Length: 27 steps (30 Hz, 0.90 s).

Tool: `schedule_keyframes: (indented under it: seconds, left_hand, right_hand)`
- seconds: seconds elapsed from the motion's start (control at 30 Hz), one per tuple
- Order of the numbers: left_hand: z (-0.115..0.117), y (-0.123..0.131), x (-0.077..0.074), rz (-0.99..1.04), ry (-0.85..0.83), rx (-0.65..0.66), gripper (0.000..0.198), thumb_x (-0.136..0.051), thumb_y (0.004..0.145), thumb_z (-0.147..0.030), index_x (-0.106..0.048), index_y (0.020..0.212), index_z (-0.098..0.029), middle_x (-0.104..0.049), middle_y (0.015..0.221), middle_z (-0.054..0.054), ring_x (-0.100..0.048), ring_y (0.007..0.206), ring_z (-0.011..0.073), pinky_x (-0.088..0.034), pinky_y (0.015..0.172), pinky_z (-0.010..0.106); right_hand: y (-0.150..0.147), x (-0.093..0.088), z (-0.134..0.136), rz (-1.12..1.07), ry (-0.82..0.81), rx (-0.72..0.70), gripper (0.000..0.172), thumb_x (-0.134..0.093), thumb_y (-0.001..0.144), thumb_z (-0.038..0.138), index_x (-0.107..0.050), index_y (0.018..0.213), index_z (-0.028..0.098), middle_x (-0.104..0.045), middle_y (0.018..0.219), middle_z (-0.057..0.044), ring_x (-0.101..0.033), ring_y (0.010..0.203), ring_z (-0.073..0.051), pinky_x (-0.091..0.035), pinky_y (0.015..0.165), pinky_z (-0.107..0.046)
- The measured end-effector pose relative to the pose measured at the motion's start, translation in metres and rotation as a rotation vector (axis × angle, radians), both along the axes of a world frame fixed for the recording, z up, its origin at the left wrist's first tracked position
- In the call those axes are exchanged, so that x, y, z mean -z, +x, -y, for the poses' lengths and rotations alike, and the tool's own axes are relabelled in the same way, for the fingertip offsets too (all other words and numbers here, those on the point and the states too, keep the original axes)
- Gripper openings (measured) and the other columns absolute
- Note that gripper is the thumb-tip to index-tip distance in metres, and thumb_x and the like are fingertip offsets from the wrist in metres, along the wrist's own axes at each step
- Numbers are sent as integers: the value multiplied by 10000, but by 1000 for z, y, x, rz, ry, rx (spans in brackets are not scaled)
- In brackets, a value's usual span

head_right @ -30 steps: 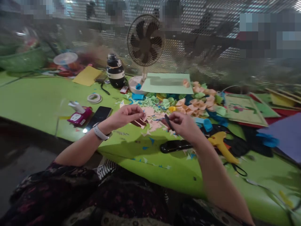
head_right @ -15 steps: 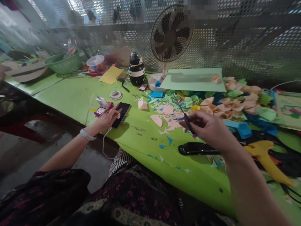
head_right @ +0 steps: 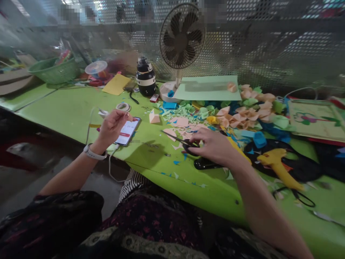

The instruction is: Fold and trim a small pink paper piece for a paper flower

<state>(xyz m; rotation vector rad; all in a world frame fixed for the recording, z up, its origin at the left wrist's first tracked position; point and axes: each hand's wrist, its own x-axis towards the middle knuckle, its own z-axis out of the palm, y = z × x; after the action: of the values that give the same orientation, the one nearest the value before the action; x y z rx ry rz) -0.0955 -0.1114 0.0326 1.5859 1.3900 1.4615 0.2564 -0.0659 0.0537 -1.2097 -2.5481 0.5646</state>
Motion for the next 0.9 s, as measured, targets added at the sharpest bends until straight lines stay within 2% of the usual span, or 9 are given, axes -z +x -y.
schedule_keyframes:
  seconds: [0.1, 0.17, 0.27, 0.4, 0.5, 0.6, 0.73, 0.83, 0.9]
  left_hand:
    - [-8, 31, 1, 16, 41, 119, 170, -628, 923, -381, -620, 909, -212, -712, 889, 39, -707, 886, 159, -557, 874, 303]
    - [-15, 49, 3, 75, 6, 203, 179, -644, 910, -368, -627, 892, -191, -712, 849, 36, -709, 819, 149, -567, 841, 302]
    - [-28, 68, 6, 209, -118, 297, 194, -662, 892, -363, -621, 890, -173, -716, 845, 33, -716, 822, 143, -575, 857, 310]
    - [-39, 81, 9, 285, -241, 360, 203, -683, 877, -349, -616, 925, -164, -736, 932, 47, -721, 926, 155, -581, 856, 300]
    - [-45, 88, 10, 289, -278, 383, 219, -702, 860, -337, -614, 945, -156, -746, 956, 62, -723, 940, 168, -598, 794, 292]
    - [-50, 96, 11, 299, -282, 401, 250, -725, 839, -323, -596, 965, -150, -758, 959, 79, -736, 925, 188, -605, 740, 292]
    - [-57, 107, 14, 316, -240, 422, 356, -731, 838, -292, -552, 1117, -161, -771, 907, 70, -755, 870, 193, -610, 710, 283]
    - [-60, 112, 20, 321, -201, 460, 365, -730, 848, -310, -529, 1115, -164, -774, 889, 64, -761, 815, 181, -616, 700, 272]
    - [-60, 113, 24, 314, -180, 492, 385, -741, 841, -347, -514, 1096, -168, -773, 879, 57, -763, 799, 183, -623, 694, 276]
  right_hand:
    - [-17, 7, 5, 149, -7, -54, 218, -658, 796, 449, -735, 785, 245, -714, 800, -45, -618, 782, -215, -355, 619, -298]
    - [-28, 11, 8, 242, -31, -54, 186, -699, 768, 436, -733, 780, 254, -702, 721, -27, -597, 698, -200, -284, 559, -285]
    - [-38, 16, 11, 366, -25, -91, 132, -713, 773, 375, -734, 786, 245, -725, 758, -40, -605, 705, -207, -223, 545, -291]
    - [-39, 19, 11, 460, -34, -140, 143, -687, 810, 343, -743, 890, 238, -744, 825, -48, -632, 760, -220, -224, 552, -299]
    - [-37, 20, 9, 451, -37, -142, 180, -682, 823, 361, -737, 944, 240, -755, 909, -50, -647, 822, -234, -232, 559, -298]
    - [-37, 18, 8, 441, -60, -142, 180, -693, 828, 364, -731, 950, 237, -748, 882, -45, -643, 801, -224, -236, 561, -295]
    - [-33, 13, 6, 368, -163, -162, 234, -754, 796, 369, -732, 988, 237, -745, 867, -35, -642, 789, -210, -287, 578, -281]
    - [-27, 11, 2, 222, -154, -138, 180, -690, 853, 365, -739, 974, 242, -748, 865, -35, -646, 784, -199, -347, 618, -275]
    - [-24, 10, -1, 41, -63, -27, 207, -623, 899, 370, -732, 980, 214, -737, 839, -48, -640, 742, -187, -391, 643, -281]
